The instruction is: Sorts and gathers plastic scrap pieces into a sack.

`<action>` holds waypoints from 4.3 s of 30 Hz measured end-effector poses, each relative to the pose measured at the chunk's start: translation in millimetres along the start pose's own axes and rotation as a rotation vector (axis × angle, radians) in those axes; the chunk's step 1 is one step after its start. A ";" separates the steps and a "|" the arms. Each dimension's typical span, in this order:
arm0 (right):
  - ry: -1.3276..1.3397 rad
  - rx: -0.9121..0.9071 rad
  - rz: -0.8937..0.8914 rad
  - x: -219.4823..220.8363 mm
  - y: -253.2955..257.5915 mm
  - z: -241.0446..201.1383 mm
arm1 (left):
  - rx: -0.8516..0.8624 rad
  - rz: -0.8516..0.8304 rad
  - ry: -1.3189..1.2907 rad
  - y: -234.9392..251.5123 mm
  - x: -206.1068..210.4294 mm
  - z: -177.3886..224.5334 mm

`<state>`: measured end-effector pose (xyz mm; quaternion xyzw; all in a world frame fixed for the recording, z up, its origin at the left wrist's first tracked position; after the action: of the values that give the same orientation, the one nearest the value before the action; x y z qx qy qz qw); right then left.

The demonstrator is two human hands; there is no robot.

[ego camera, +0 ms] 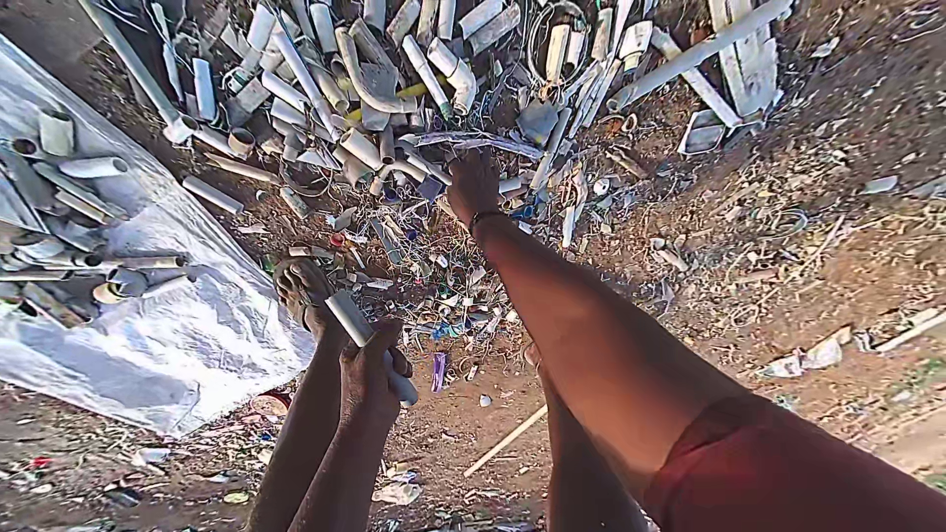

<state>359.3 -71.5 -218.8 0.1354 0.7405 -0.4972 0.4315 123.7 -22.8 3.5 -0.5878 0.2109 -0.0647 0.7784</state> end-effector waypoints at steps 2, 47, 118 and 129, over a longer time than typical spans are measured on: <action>0.121 0.008 -0.057 -9.2 -27.5 1.3 | 0.008 0.012 0.002 -0.8 -0.2 3.6; 0.574 0.239 -0.082 12.4 -99.3 29.4 | 0.231 -0.130 0.177 -1.4 -18.4 3.8; 1.111 0.593 0.280 77.3 -80.5 187.1 | 0.275 -0.127 0.333 -15.3 45.8 -43.3; 0.686 0.727 -0.007 21.4 -4.3 193.9 | 0.277 -0.123 0.323 -3.8 39.8 -39.7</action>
<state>441.8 -243.8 -258.5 0.4304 0.6189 -0.6514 0.0862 144.1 -73.0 -11.7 -0.4689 0.2858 -0.2338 0.8024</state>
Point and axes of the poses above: each hand's wrist, its own y-axis towards the middle knuckle, its own x-axis out of the palm, z = x × y, the point moved 2 cm from there along y, towards the middle knuckle, and after that the axes turned 1 degree about z, right-handed, at the moved point
